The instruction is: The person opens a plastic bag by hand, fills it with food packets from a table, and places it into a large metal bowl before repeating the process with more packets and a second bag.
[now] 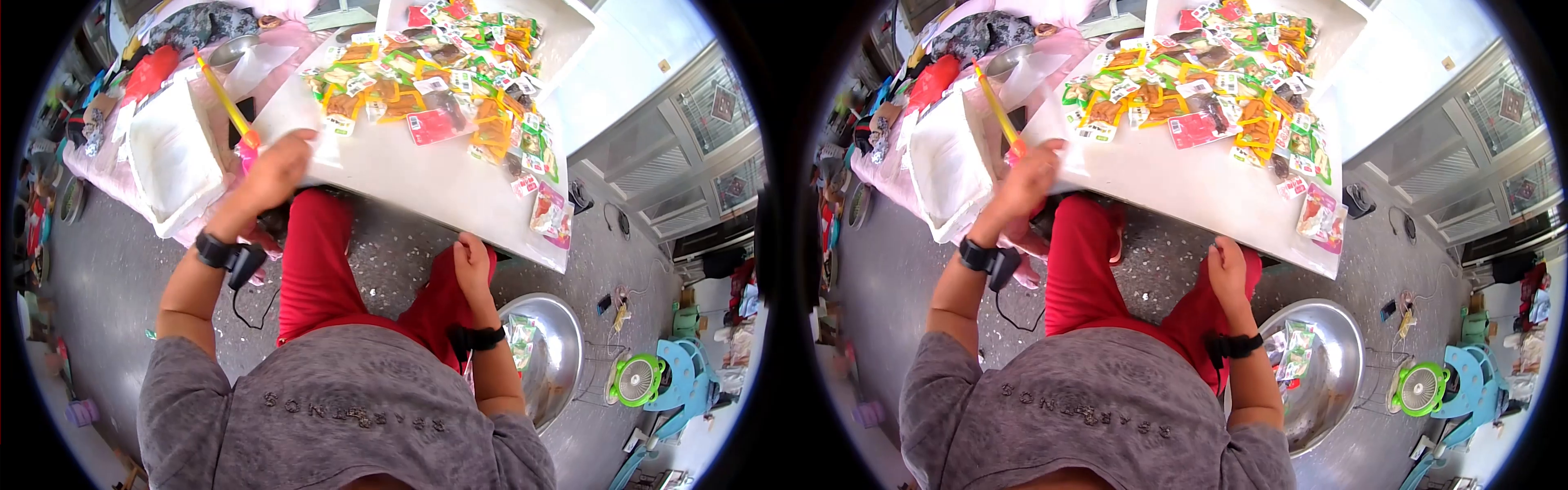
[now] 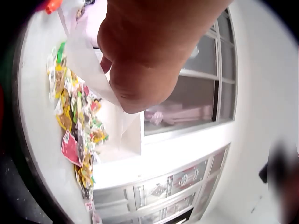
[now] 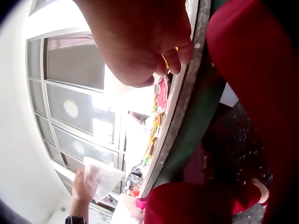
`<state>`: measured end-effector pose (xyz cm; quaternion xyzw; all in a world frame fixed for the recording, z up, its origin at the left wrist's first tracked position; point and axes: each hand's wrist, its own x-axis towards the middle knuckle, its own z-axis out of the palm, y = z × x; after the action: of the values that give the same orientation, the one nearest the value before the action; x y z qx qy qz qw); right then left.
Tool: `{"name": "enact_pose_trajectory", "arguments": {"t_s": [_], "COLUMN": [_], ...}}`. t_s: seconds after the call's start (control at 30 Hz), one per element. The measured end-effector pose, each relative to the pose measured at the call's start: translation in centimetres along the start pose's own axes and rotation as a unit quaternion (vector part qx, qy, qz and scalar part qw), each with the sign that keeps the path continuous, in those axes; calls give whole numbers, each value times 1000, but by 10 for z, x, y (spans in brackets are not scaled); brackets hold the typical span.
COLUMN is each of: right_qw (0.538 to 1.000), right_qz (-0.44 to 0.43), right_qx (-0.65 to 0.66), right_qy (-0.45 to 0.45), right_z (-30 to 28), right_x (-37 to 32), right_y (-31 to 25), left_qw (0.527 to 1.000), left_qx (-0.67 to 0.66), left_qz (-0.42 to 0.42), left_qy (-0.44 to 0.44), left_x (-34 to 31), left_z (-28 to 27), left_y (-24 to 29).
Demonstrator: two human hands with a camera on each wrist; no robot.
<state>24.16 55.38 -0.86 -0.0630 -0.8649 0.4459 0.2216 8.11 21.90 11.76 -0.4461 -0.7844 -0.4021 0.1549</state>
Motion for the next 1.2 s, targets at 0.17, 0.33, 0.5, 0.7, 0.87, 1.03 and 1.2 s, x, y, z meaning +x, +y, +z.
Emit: {"name": "enact_pose_trajectory", "arguments": {"t_s": [0.17,0.33,0.5,0.7,0.87,1.03,1.2], "right_qw": [986,899,902,996,990,981,984], "right_qz": [57,254,280,58,-4,-74,-76], "right_qx": [153,357,324,-58,-123,-161,-149], "right_qy": [19,4,-42,-32,-75,-76,-65], "right_z": [22,25,27,40,61,74,73], "right_x": [26,46,67,103,104,99,92], "right_y": [-10,-36,-30,-28,-35,-31,-32], "left_qw": [956,921,909,903,893,962,915], "left_qx": [171,229,261,302,372,138,179], "left_qz": [212,258,264,236,-45,-187,-299], "left_qy": [-111,-181,-190,-194,-250,-146,-202], "left_x": [17,10,9,11,27,38,64], "left_z": [66,94,90,74,69,129,169], "left_y": [25,-1,-26,-42,-51,-41,-6]}}
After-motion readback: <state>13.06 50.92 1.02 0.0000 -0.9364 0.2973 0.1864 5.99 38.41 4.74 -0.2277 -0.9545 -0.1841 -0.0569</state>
